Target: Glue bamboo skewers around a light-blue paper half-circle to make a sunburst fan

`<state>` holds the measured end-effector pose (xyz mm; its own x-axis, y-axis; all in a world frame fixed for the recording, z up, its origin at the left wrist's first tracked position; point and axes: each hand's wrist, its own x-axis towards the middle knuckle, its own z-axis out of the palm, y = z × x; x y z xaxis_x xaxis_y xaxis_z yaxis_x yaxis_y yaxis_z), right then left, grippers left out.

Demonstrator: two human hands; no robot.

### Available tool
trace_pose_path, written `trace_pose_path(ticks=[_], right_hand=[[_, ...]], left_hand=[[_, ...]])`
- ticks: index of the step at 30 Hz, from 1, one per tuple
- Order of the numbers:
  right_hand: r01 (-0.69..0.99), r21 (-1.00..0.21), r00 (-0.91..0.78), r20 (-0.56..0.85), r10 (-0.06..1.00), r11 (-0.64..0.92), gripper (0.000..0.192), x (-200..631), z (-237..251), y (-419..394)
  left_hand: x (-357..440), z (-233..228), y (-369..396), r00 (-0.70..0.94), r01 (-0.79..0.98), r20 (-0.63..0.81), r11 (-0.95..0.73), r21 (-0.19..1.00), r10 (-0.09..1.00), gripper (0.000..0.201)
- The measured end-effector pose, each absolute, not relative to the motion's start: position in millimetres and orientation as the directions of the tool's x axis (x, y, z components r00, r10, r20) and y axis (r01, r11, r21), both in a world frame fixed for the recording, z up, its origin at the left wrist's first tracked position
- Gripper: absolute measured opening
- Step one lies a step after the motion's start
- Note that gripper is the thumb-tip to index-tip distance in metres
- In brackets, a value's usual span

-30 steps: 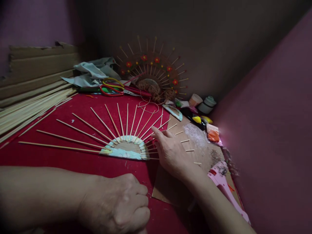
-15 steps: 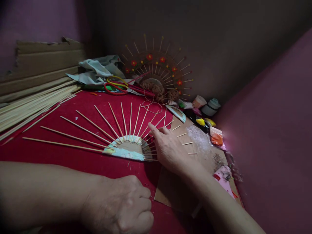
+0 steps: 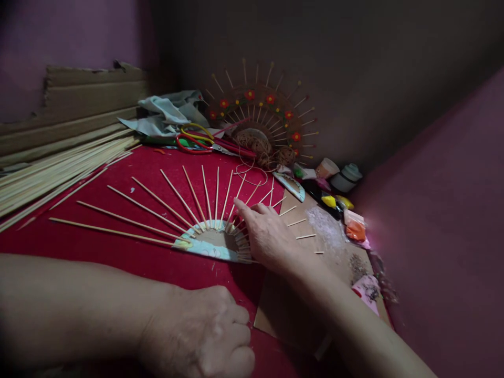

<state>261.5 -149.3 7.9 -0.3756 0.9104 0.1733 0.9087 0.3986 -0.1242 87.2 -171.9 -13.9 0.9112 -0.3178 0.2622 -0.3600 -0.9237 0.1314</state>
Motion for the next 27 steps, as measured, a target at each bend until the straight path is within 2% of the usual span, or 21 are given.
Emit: trace_pose_path(ticks=[3, 11, 19, 23, 27], right_hand=[[0.905, -0.125, -0.384, 0.169, 0.908, 0.407, 0.061, 255.4, 13.8, -145.7], [0.863, -0.091, -0.483, 0.138, 0.864, 0.497, 0.069, 241.8, 8.3, -137.4], [0.868, -0.093, -0.478, 0.112, 0.871, 0.488, 0.075, 240.5, 7.8, -134.6], [0.854, -0.108, -0.496, 0.127, 0.859, 0.509, 0.067, 234.7, 12.3, -132.8], [0.817, -0.111, -0.554, 0.119, 0.824, 0.566, 0.061, 227.4, 15.2, -132.3]], left_hand=[[88.1, -15.0, -171.3, 0.915, -0.359, 0.244, -0.924, 0.131, -0.321, 0.014], [90.1, -15.6, -173.3, 0.928, -0.355, 0.172, -0.924, 0.143, -0.330, 0.013], [91.3, -22.8, -174.5, 0.917, -0.356, 0.243, -0.925, 0.135, -0.317, 0.014], [90.3, -27.4, -174.8, 0.905, -0.346, 0.318, -0.924, 0.161, -0.283, 0.017], [91.1, -30.2, -175.5, 0.909, -0.324, 0.329, -0.930, 0.173, -0.256, 0.017]])
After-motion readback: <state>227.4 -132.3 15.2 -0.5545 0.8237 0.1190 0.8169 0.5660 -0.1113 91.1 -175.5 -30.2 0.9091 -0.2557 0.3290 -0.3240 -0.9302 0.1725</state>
